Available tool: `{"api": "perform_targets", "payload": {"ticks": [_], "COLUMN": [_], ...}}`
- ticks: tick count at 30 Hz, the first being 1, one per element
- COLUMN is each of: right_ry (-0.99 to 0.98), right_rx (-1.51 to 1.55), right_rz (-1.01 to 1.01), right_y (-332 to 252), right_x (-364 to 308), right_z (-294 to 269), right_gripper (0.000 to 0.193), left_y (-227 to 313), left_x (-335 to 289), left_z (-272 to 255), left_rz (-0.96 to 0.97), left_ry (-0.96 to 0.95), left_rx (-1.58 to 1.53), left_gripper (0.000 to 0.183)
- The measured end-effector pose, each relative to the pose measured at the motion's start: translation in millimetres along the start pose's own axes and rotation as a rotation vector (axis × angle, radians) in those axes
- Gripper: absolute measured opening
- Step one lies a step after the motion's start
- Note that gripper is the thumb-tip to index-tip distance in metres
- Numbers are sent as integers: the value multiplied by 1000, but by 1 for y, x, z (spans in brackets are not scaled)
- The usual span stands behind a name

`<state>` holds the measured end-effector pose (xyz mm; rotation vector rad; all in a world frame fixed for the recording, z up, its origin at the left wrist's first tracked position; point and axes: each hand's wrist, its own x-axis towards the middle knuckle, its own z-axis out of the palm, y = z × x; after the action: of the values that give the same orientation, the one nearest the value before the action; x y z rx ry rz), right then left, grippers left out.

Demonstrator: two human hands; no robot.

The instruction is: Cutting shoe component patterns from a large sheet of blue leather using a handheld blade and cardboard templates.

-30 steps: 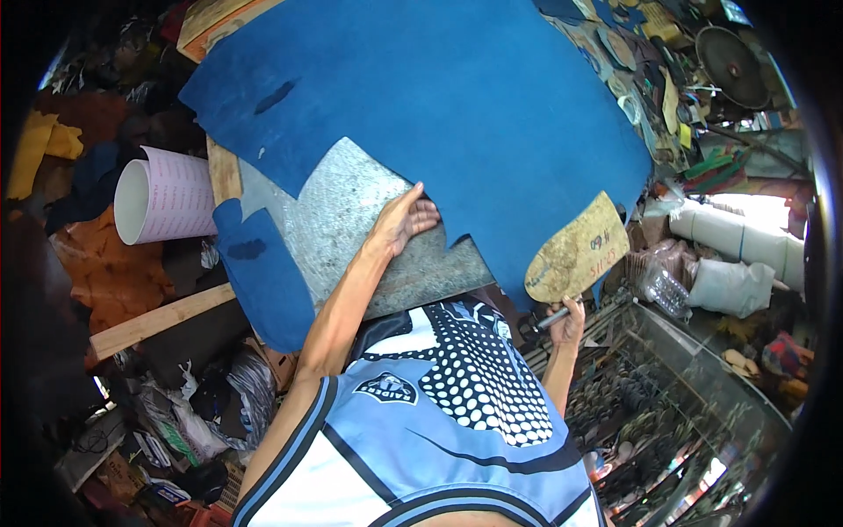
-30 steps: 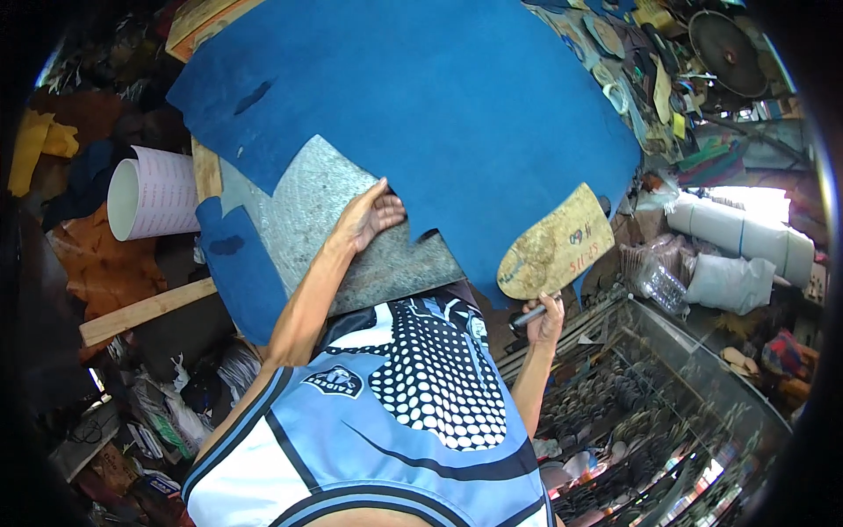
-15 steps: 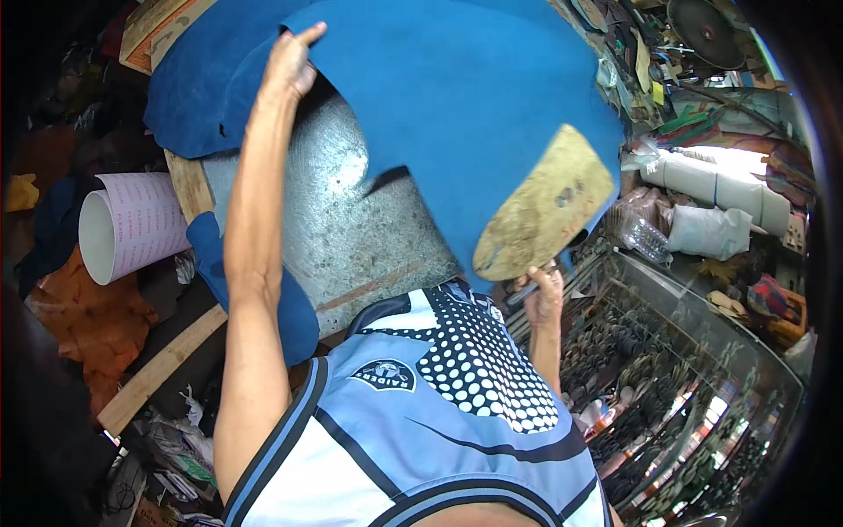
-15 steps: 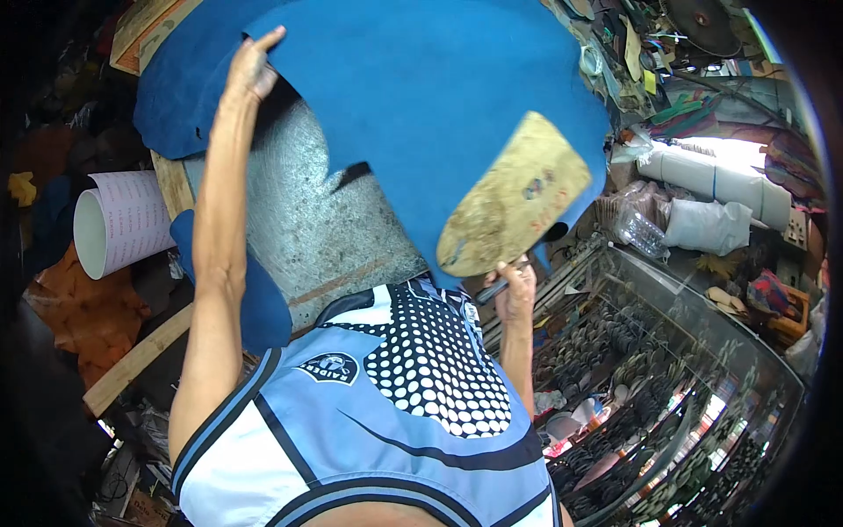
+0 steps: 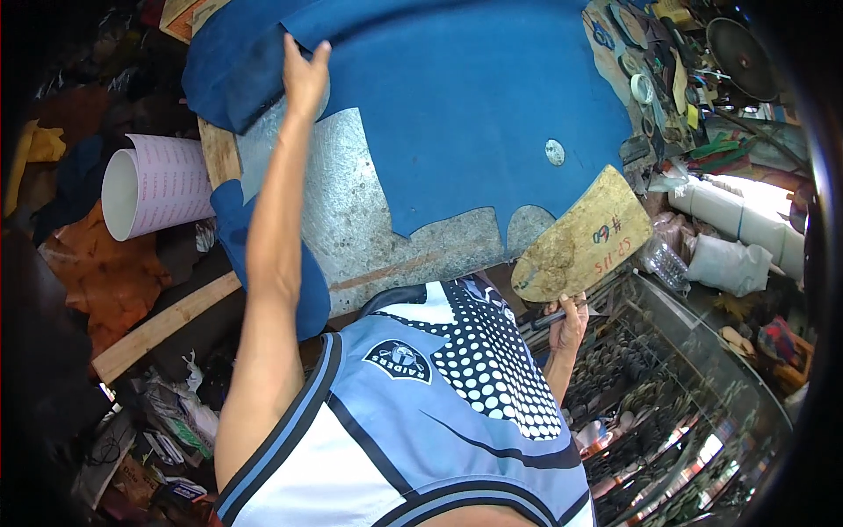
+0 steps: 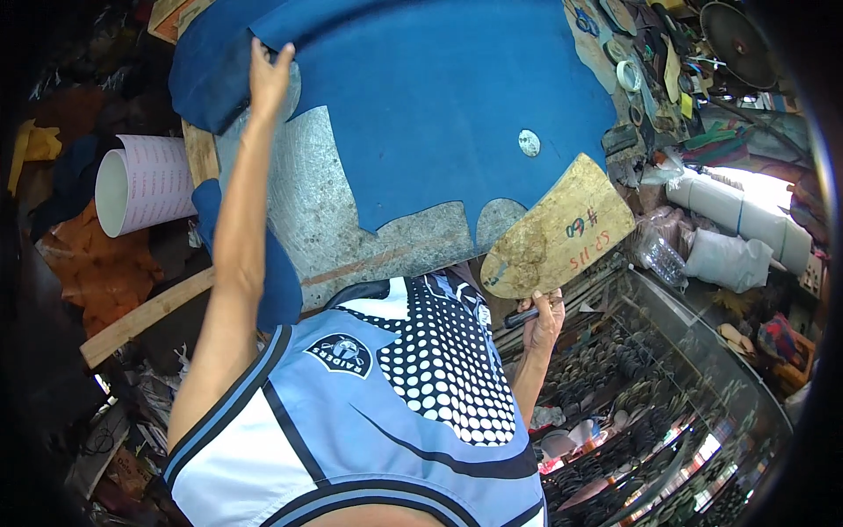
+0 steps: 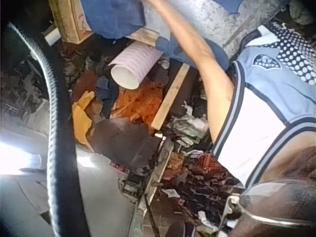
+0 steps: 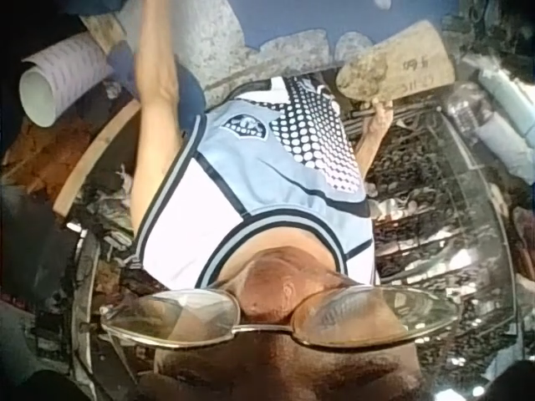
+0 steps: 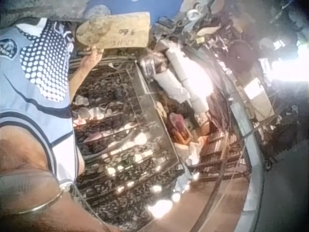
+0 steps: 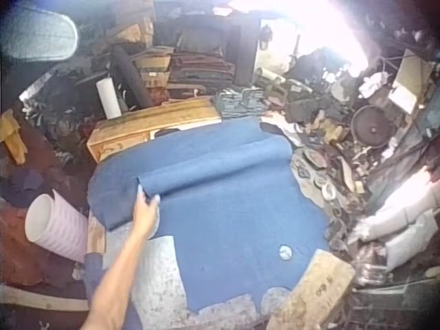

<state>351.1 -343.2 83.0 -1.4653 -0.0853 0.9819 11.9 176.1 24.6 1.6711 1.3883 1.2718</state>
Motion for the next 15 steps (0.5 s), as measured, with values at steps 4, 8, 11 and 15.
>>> {"api": "perform_targets", "payload": {"ticks": [4, 8, 11, 15], "right_ry": [-39, -114, -189, -259], "right_rx": [-25, -101, -130, -147], "right_rz": [-8, -5, 13, 16], "right_y": [-4, -7, -11, -13], "right_x": [6, 17, 25, 31], "right_z": [14, 32, 41, 43], "right_gripper": [30, 25, 22, 19], "left_y": [40, 86, 96, 100], "left_x": [-154, -253, -282, -287], "left_z": [15, 24, 28, 12], "left_rz": [26, 94, 285, 218], "left_ry": [-192, -535, -644, -665], "left_rx": [499, 729, 611, 530], "left_gripper": [71, 68, 63, 60]}}
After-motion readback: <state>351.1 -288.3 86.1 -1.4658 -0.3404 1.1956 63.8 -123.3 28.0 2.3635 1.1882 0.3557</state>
